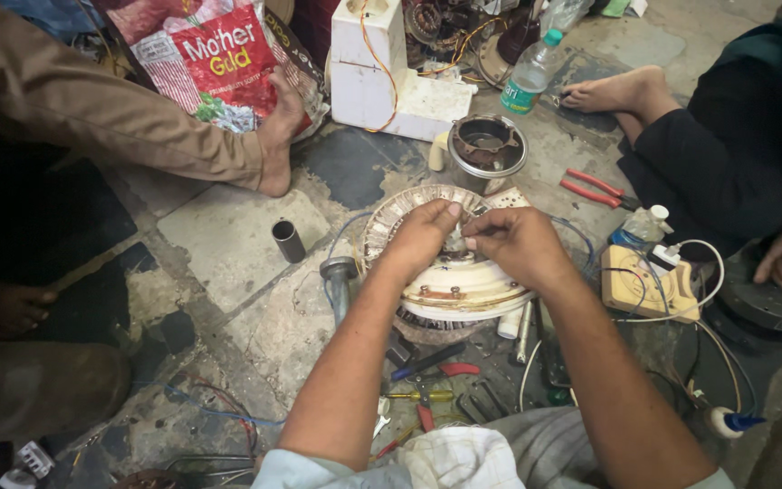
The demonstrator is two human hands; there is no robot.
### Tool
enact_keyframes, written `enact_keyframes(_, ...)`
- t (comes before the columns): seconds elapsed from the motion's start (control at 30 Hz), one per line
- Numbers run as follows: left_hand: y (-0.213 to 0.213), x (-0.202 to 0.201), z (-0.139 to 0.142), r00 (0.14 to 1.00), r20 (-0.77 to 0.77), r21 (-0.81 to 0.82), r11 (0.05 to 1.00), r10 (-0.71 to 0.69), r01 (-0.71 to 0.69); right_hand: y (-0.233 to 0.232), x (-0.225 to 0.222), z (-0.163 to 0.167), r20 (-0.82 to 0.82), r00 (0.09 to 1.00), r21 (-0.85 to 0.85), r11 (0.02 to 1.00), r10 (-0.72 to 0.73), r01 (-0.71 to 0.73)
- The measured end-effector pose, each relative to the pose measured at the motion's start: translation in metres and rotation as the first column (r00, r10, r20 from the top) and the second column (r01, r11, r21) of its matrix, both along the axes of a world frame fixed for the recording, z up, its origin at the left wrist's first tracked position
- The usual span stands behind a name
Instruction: The person sits on the floor and works on a disassembled electric motor, using pliers and a screwdriver to adjust wires and components. They connect test leads to the motor and appear to be testing or repairing the electrical connections.
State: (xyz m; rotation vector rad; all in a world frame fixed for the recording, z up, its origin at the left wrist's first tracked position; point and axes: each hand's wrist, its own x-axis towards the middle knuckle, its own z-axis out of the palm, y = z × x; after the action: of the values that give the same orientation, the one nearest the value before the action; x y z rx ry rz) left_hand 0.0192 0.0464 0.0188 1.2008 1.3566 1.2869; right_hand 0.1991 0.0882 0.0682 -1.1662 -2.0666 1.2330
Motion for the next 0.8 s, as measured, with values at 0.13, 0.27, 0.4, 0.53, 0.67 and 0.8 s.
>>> enact_keyframes(0.13, -0.002, 0.000, 0.004, 0.999, -0.033, -0.037, 0.999, 0.013, -0.014, -0.006, -0.002, 0.008, 0.007, 0.999, 0.116, 0.993, -0.036, 0.035)
enact_keyframes(0.27, -0.001, 0.001, 0.004, 0.999, -0.034, -0.048, 0.999, 0.018, -0.020, -0.015, -0.003, 0.016, 0.104, 0.992, 0.260, 0.965, -0.072, 0.043)
enact_keyframes(0.4, 0.000, 0.000, 0.005, 0.999, -0.041, -0.061, 0.998, 0.022, -0.024, -0.020, -0.006, 0.022, 0.175, 0.981, 0.357, 0.934, -0.077, 0.010)
enact_keyframes(0.53, 0.000, 0.000, 0.005, 0.996, -0.073, -0.059, 0.997, 0.042, -0.046, -0.021, -0.008, 0.025, 0.176, 0.982, 0.355, 0.935, -0.074, 0.007)
enact_keyframes(0.67, 0.000, 0.002, 0.001, 0.996, -0.078, -0.032, 0.998, 0.049, -0.052, -0.025, -0.007, 0.029, 0.229, 0.968, 0.394, 0.919, -0.098, -0.001)
enact_keyframes(0.8, 0.002, 0.004, -0.006, 0.987, -0.143, 0.071, 0.995, 0.078, -0.069, -0.032, -0.010, 0.033, 0.299, 0.946, 0.436, 0.900, -0.124, -0.020)
